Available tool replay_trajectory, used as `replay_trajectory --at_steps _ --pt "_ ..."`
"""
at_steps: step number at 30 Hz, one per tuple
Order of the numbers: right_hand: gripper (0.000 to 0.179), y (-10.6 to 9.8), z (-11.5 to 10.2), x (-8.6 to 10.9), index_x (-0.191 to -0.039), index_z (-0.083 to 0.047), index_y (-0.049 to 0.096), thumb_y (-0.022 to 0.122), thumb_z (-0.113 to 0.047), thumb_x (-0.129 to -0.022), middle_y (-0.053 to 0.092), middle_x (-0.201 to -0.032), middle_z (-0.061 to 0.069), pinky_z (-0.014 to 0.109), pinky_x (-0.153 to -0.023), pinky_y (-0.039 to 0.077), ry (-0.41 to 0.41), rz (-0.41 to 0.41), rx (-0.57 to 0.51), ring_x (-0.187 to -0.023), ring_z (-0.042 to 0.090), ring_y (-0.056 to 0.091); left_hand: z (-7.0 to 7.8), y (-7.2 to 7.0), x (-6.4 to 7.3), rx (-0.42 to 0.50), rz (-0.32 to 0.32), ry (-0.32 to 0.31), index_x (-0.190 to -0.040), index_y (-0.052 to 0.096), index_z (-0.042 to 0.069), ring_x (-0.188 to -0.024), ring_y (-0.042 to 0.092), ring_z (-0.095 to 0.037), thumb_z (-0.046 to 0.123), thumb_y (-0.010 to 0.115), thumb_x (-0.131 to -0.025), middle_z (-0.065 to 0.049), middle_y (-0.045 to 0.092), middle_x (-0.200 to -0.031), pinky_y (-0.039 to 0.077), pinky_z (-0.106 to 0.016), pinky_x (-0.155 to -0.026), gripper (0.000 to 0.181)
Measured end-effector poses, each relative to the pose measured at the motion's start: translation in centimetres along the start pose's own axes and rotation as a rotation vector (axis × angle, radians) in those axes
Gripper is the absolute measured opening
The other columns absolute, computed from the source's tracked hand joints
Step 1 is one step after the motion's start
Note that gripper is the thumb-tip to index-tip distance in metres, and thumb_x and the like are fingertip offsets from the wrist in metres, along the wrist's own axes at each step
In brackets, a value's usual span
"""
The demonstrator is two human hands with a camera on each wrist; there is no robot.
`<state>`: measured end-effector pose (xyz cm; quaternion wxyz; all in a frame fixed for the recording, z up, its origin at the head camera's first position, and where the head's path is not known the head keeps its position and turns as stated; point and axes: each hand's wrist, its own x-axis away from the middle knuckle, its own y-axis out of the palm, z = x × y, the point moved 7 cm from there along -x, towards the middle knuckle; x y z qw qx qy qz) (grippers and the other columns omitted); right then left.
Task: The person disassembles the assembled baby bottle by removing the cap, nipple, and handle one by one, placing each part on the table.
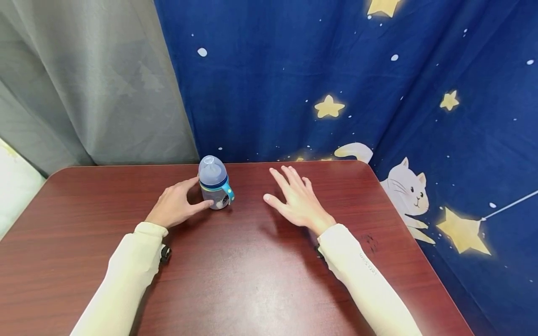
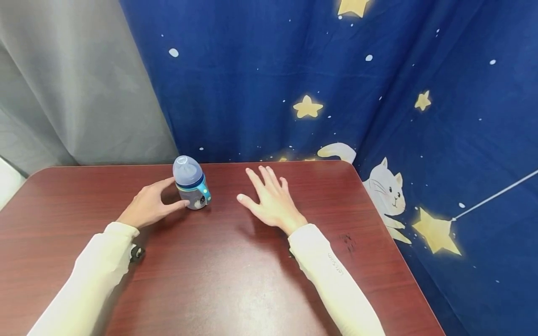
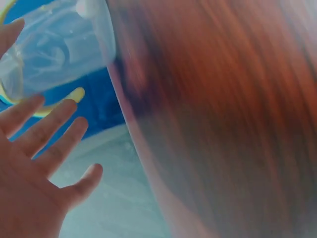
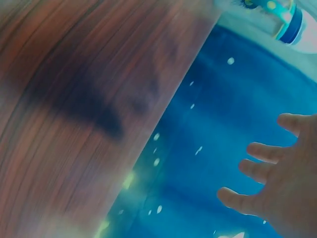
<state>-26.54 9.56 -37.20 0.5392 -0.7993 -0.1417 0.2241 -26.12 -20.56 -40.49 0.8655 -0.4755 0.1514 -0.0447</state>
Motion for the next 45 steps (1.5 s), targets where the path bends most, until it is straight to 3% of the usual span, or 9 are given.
replay_trajectory --at_steps 8,14,20,28,38,45 --pt "0.076 1.3 -3.3 -0.7 -0.158 -0.026 0.026 0.036 -0.069 -0.096 0.028 -0.160 0.011 0.060 -0.112 0.019 -0.019 0.013 -0.070 -0.150 0.027 0.016 0.1 1.0 -0.1 0.129 0.010 -0.087 -0.150 0.042 0.011 -0.125 0.053 -0.040 0.064 0.073 -0.079 -0.015 0.057 -0.138 0.040 -0.062 -0.100 0.094" --pt "0.074 1.9 -5.0 -1.0 -0.158 -0.026 0.026 0.038 -0.066 -0.097 0.029 -0.159 0.010 0.059 -0.112 0.021 -0.049 0.025 -0.097 -0.150 0.027 0.018 0.5 1.4 -0.3 0.215 0.058 -0.092 -0.149 0.043 0.018 -0.121 0.057 -0.033 0.059 0.079 -0.076 -0.010 0.061 -0.132 0.042 -0.057 -0.100 0.091" --pt "0.074 1.9 -5.8 -0.8 -0.158 -0.025 0.026 0.038 -0.066 -0.097 0.030 -0.159 0.007 0.059 -0.112 0.022 -0.055 0.043 -0.148 -0.150 0.027 0.019 0.9 1.6 -0.3 0.236 0.124 -0.101 -0.140 0.051 0.018 -0.102 0.062 -0.027 0.055 0.081 -0.076 -0.007 0.066 -0.121 0.048 -0.048 -0.086 0.081" --pt "0.073 1.8 -6.6 -0.3 -0.157 -0.026 0.027 0.038 -0.065 -0.097 0.031 -0.159 0.007 0.060 -0.111 0.023 -0.051 0.083 -0.210 -0.149 0.027 0.021 1.4 1.5 0.0 0.234 0.139 -0.079 -0.136 0.054 0.016 -0.099 0.062 -0.024 0.056 0.081 -0.075 -0.006 0.068 -0.119 0.049 -0.046 -0.084 0.077" --pt "0.073 1.8 -6.8 0.1 -0.157 -0.025 0.026 0.036 -0.065 -0.098 0.030 -0.159 0.002 0.058 -0.113 0.021 -0.046 0.109 -0.256 -0.149 0.022 0.021 3.1 1.8 0.0 0.201 0.095 0.007 -0.132 0.059 0.018 -0.097 0.064 -0.022 0.060 0.080 -0.073 0.000 0.069 -0.112 0.049 -0.047 -0.083 0.075" --pt "0.072 1.1 -7.0 0.3 -0.158 -0.027 0.023 0.044 -0.061 -0.098 0.029 -0.159 -0.001 0.058 -0.113 0.021 -0.080 0.110 -0.312 -0.148 0.013 0.021 4.7 1.8 0.0 0.198 0.062 0.068 -0.127 0.061 0.019 -0.099 0.064 -0.016 0.058 0.082 -0.073 0.005 0.069 -0.110 0.049 -0.045 -0.085 0.070"
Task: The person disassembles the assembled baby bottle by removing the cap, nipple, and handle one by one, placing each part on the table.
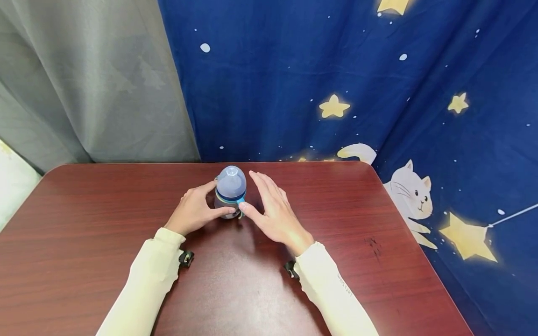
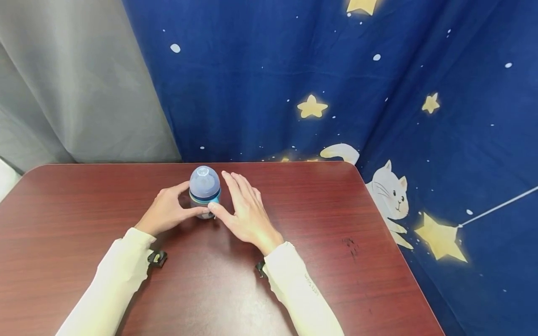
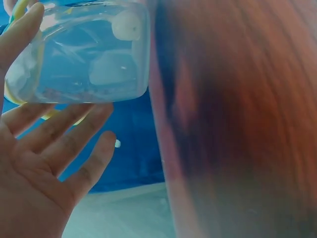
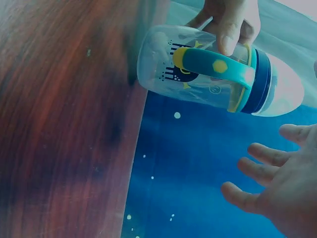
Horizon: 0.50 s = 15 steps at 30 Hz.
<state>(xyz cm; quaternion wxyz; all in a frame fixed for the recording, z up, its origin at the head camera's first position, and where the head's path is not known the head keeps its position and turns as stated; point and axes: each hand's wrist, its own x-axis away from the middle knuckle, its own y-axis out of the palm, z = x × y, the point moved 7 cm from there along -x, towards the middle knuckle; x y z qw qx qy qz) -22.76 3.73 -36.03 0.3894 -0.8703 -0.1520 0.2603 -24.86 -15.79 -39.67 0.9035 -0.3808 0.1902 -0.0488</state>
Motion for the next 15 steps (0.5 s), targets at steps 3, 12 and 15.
replay_trajectory --at_steps 3,12,15 --pt "0.073 -0.2 -0.2 -0.1 -0.158 -0.028 0.024 0.052 -0.055 -0.096 0.031 -0.158 -0.003 0.058 -0.112 0.024 -0.019 0.015 -0.042 -0.146 0.012 0.025 0.5 0.0 -0.1 0.006 -0.012 0.017 -0.129 0.061 0.022 -0.103 0.064 -0.015 0.059 0.082 -0.072 0.006 0.069 -0.112 0.048 -0.046 -0.086 0.072" --pt "0.077 -1.1 -1.1 -0.3 -0.154 -0.027 0.034 0.073 -0.039 -0.089 0.040 -0.151 -0.007 0.043 -0.111 0.034 -0.073 0.044 -0.154 -0.138 0.010 0.038 2.1 0.4 0.4 0.001 -0.030 0.050 -0.128 0.062 0.028 -0.101 0.064 -0.012 0.062 0.081 -0.071 0.012 0.068 -0.109 0.049 -0.043 -0.081 0.069" --pt "0.074 -1.5 -1.1 -0.4 -0.151 -0.025 0.039 0.075 -0.035 -0.088 0.043 -0.148 -0.006 0.039 -0.111 0.034 -0.082 0.050 -0.162 -0.136 0.009 0.040 2.5 0.6 0.4 -0.011 -0.043 0.076 -0.124 0.064 0.029 -0.092 0.064 -0.009 0.059 0.084 -0.070 0.014 0.068 -0.105 0.049 -0.039 -0.076 0.064"
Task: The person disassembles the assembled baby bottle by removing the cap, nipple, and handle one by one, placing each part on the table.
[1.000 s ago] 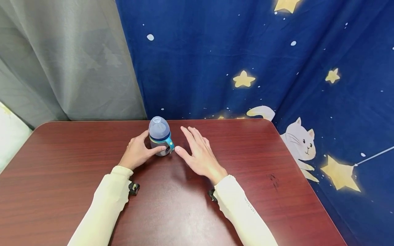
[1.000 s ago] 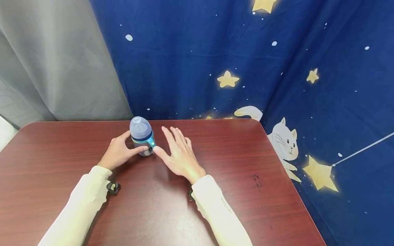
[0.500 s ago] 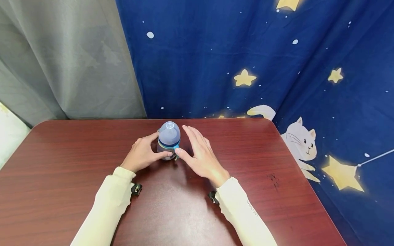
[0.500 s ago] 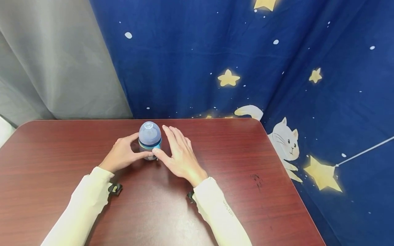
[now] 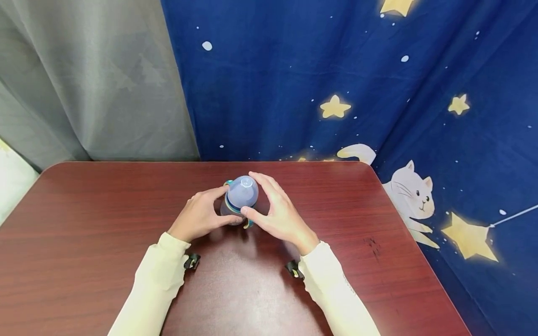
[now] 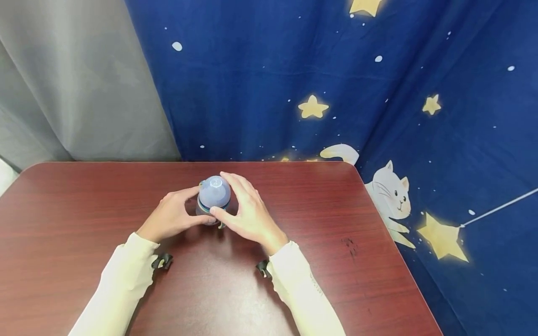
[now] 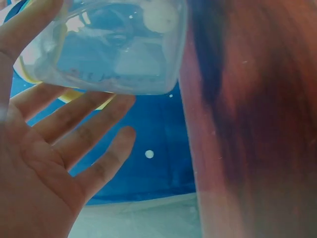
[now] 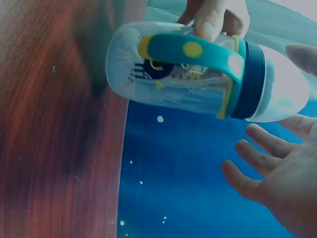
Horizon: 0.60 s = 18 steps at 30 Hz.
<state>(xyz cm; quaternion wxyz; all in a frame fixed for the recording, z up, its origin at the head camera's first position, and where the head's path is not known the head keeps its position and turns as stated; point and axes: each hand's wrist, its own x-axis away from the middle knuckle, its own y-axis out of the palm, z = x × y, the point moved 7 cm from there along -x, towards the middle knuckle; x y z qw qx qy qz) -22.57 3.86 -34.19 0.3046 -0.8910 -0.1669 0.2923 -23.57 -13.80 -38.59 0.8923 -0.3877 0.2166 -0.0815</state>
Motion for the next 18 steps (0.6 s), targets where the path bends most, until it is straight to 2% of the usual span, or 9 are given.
replay_trajectory --at_steps 4,11,18 --pt "0.068 -0.3 0.0 -0.1 -0.147 -0.020 0.045 0.076 -0.031 -0.087 0.048 -0.144 -0.003 0.037 -0.110 0.036 -0.015 -0.011 -0.021 -0.133 0.010 0.044 0.6 -0.1 0.0 -0.041 -0.016 0.033 -0.125 0.064 0.026 -0.089 0.063 -0.011 0.055 0.086 -0.069 0.010 0.068 -0.106 0.050 -0.038 -0.073 0.066" --pt "0.070 -0.8 0.2 0.3 -0.146 -0.021 0.048 0.079 -0.032 -0.084 0.051 -0.142 -0.003 0.039 -0.107 0.038 0.012 -0.095 -0.051 -0.131 0.009 0.045 1.8 -0.1 0.5 -0.093 -0.019 0.062 -0.122 0.063 0.025 -0.086 0.062 -0.013 0.052 0.087 -0.069 0.007 0.065 -0.102 0.049 -0.039 -0.070 0.065" --pt "0.064 -1.1 0.2 0.4 -0.139 -0.016 0.054 0.081 -0.028 -0.083 0.052 -0.141 -0.001 0.040 -0.109 0.037 0.000 -0.096 -0.071 -0.131 0.013 0.046 2.4 -0.1 0.6 -0.104 -0.014 0.072 -0.123 0.063 0.023 -0.086 0.064 -0.017 0.052 0.086 -0.070 0.005 0.065 -0.102 0.050 -0.039 -0.071 0.065"
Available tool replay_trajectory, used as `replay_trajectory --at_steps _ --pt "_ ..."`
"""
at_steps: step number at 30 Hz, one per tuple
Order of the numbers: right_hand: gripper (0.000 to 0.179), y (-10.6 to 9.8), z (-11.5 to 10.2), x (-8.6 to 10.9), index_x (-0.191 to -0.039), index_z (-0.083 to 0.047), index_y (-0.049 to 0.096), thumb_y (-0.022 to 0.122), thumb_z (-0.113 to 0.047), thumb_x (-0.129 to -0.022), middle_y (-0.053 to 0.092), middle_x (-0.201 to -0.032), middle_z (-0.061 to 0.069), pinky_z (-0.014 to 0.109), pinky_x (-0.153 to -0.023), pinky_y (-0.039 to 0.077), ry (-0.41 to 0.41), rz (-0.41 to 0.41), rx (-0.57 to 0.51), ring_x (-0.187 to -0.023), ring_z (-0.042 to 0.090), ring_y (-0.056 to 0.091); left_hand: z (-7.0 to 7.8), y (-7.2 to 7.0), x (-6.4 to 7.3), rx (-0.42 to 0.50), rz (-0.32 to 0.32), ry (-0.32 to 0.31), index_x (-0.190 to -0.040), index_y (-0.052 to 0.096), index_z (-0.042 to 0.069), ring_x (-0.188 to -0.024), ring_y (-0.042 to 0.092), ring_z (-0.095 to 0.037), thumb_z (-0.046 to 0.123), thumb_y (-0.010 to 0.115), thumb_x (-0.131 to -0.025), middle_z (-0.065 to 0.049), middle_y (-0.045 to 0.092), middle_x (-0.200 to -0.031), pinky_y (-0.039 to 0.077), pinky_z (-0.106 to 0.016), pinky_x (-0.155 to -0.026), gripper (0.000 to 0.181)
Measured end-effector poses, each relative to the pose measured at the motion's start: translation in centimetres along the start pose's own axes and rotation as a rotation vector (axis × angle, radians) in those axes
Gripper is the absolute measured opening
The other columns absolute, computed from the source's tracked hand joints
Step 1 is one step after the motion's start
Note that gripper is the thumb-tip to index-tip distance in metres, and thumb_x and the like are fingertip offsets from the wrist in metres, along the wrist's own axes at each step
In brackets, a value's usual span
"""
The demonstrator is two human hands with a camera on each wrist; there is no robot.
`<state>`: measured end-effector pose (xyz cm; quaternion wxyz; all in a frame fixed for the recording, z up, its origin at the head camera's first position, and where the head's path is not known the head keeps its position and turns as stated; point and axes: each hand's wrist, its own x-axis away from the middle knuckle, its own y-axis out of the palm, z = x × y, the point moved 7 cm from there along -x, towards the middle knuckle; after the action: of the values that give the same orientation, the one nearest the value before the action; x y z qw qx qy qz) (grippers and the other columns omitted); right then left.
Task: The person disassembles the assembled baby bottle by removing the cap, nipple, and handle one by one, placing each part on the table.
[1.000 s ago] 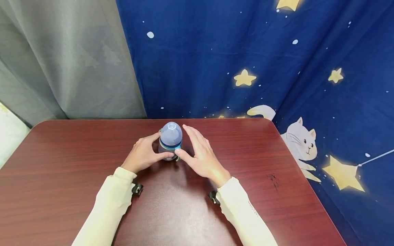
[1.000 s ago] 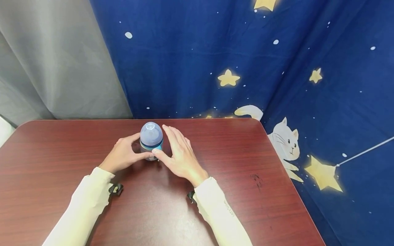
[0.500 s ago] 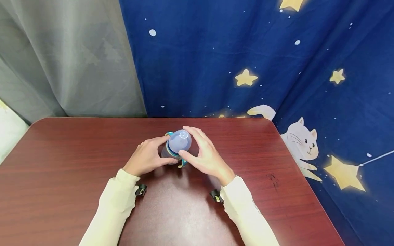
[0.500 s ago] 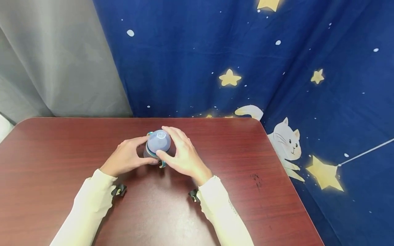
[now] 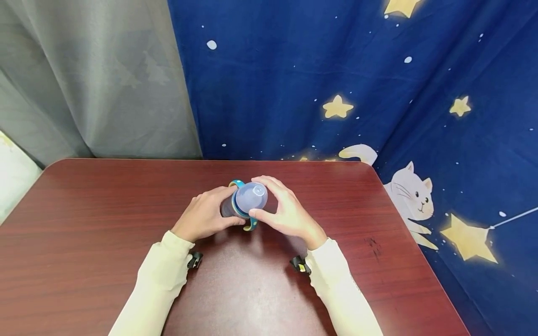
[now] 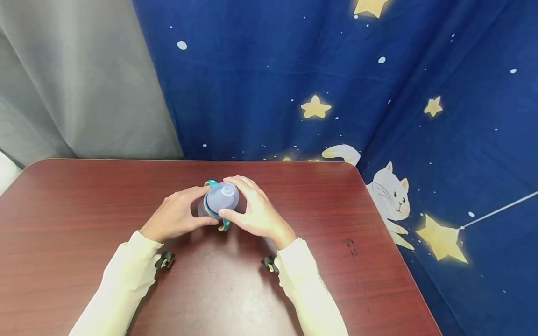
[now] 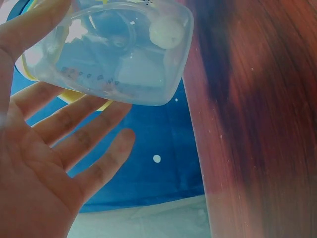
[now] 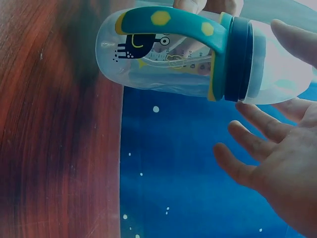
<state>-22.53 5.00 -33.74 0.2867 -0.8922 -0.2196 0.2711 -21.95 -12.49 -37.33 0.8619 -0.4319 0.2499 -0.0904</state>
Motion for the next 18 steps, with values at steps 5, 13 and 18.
replay_trajectory --at_steps 5,13,18 --pt "0.062 0.1 0.1 0.0 -0.138 -0.016 0.055 0.081 -0.028 -0.083 0.052 -0.139 -0.003 0.037 -0.108 0.037 0.001 0.000 -0.001 -0.130 0.010 0.046 0.0 0.1 0.2 -0.008 -0.001 -0.013 -0.123 0.063 0.024 -0.085 0.064 -0.019 0.052 0.087 -0.070 0.006 0.064 -0.100 0.050 -0.039 -0.069 0.065" --pt "0.061 -0.2 0.0 0.0 -0.135 -0.012 0.057 0.081 -0.029 -0.083 0.055 -0.134 -0.002 0.036 -0.107 0.039 -0.020 0.056 0.011 -0.126 0.011 0.050 0.2 -0.1 0.3 -0.013 0.015 -0.016 -0.122 0.063 0.025 -0.081 0.063 -0.019 0.054 0.086 -0.069 0.006 0.063 -0.097 0.048 -0.038 -0.065 0.064" --pt "0.061 -1.1 -0.1 0.0 -0.135 -0.014 0.056 0.082 -0.031 -0.082 0.058 -0.130 -0.004 0.037 -0.106 0.040 -0.015 0.142 -0.003 -0.121 0.011 0.053 -0.1 -0.1 0.3 -0.031 0.018 -0.032 -0.126 0.062 0.025 -0.079 0.061 -0.016 0.057 0.084 -0.070 0.005 0.064 -0.098 0.048 -0.037 -0.063 0.068"
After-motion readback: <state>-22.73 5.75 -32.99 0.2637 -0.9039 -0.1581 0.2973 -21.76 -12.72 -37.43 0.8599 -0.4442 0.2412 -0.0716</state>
